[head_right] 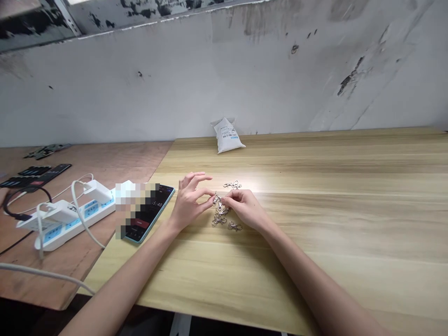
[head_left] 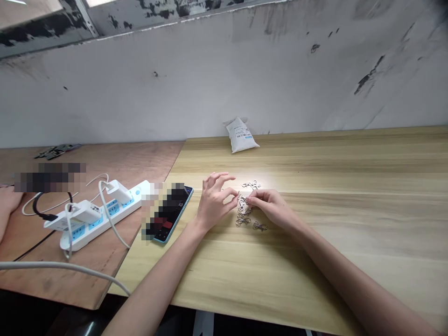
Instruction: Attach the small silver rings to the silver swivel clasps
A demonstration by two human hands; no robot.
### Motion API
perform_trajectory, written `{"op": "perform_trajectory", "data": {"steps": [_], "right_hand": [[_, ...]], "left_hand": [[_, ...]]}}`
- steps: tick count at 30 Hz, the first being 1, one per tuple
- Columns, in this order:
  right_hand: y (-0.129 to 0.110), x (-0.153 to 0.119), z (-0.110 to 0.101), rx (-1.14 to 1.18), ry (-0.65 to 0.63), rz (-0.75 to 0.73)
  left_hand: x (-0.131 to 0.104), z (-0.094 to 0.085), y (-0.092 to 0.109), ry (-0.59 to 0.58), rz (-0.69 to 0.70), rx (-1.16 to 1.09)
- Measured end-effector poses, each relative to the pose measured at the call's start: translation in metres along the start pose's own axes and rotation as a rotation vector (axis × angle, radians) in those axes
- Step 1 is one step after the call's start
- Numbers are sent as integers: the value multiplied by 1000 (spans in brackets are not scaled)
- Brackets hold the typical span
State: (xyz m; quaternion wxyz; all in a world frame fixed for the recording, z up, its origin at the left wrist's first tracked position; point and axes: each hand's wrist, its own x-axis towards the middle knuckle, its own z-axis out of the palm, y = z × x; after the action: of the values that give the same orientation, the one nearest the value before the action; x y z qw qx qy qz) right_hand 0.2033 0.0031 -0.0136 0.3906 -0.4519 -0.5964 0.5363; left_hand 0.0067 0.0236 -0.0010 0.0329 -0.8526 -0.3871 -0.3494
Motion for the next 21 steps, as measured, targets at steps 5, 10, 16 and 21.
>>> {"op": "perform_trajectory", "data": {"steps": [5, 10, 16, 21], "right_hand": [[-4, -1, 1, 14, -33, 18], [2, 2, -2, 45, -24, 8], [6, 4, -3, 93, -38, -19], [2, 4, -3, 96, -27, -8]], "left_hand": [[0, 1, -1, 48, 38, 37], [0, 0, -1, 78, 64, 29], [2, -1, 0, 94, 98, 54], [2, -1, 0, 118, 137, 72]]}}
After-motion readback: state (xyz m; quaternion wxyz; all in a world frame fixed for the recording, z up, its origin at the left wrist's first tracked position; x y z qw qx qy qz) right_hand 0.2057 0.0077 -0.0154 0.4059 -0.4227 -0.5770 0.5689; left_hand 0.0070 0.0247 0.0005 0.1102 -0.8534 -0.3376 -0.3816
